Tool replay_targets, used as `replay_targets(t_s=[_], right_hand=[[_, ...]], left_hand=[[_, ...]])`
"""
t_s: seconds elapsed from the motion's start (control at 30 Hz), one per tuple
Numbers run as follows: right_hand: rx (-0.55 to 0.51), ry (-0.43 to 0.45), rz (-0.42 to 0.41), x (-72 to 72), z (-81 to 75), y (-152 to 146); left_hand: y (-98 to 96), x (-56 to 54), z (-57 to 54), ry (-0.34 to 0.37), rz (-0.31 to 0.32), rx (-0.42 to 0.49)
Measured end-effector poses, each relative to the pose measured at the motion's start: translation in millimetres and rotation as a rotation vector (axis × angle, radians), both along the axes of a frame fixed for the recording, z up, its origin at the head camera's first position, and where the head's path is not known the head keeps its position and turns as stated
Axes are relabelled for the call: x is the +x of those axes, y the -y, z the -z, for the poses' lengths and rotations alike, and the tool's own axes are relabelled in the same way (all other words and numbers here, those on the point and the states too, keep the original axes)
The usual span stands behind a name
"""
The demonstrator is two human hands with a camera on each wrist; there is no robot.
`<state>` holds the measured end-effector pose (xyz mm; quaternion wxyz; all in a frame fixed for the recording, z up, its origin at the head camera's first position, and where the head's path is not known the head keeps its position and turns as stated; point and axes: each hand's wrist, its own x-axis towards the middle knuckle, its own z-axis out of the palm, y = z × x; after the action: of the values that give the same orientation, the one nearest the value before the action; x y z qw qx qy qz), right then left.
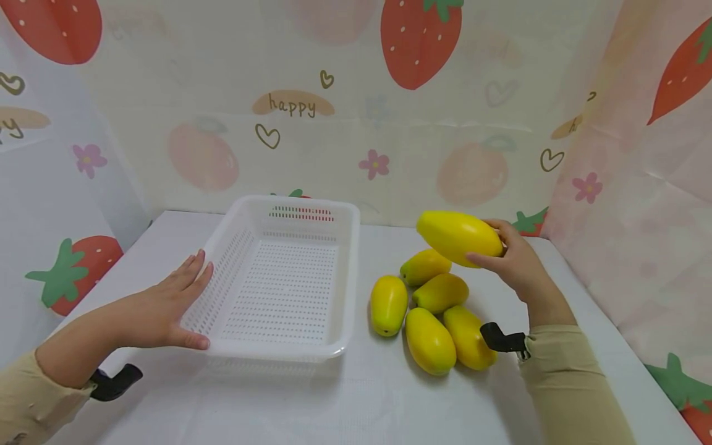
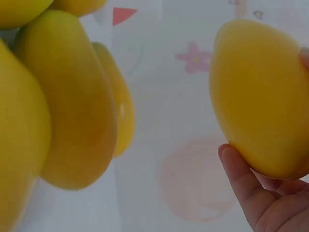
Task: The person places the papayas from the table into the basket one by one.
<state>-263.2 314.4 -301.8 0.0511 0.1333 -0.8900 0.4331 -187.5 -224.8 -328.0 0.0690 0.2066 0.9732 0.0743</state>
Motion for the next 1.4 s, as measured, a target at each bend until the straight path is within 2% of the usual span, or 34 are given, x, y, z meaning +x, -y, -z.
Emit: replay_targets(t_s=[0.27,0.53,0.73,0.9,1.17,1.4], right_hand=[[-0.100,0.045,-0.032,-4.9,-5.8,25],[-0.155,0.037,-0.092,-8.9,-6.8,44],[-0.113,0.028,-0.119,-11.6,-7.7,59],[-0.125,0.035,-0.146,-12.8,-10.5,72],[-0.133,0.067,-0.219,-16.8,-12.3,93],[-0.120,0.041,-0.306,-21.5,-18.7,116]], left_hand=[[-0.7,0.8,-1.9,-0.004,0.009,0.010],[0.1,0.9,-1.8,-0.017,0.031,0.020],[0.3,0.8,-1.8,-0.013,0.027,0.021],[-0.3,1.4,-2.0,-0.007,0.023,0.026],[0.8,0.9,0.2,-0.013,0.028,0.022],[2.1,-2.1,2.2,-0.019,0.036,0.022]])
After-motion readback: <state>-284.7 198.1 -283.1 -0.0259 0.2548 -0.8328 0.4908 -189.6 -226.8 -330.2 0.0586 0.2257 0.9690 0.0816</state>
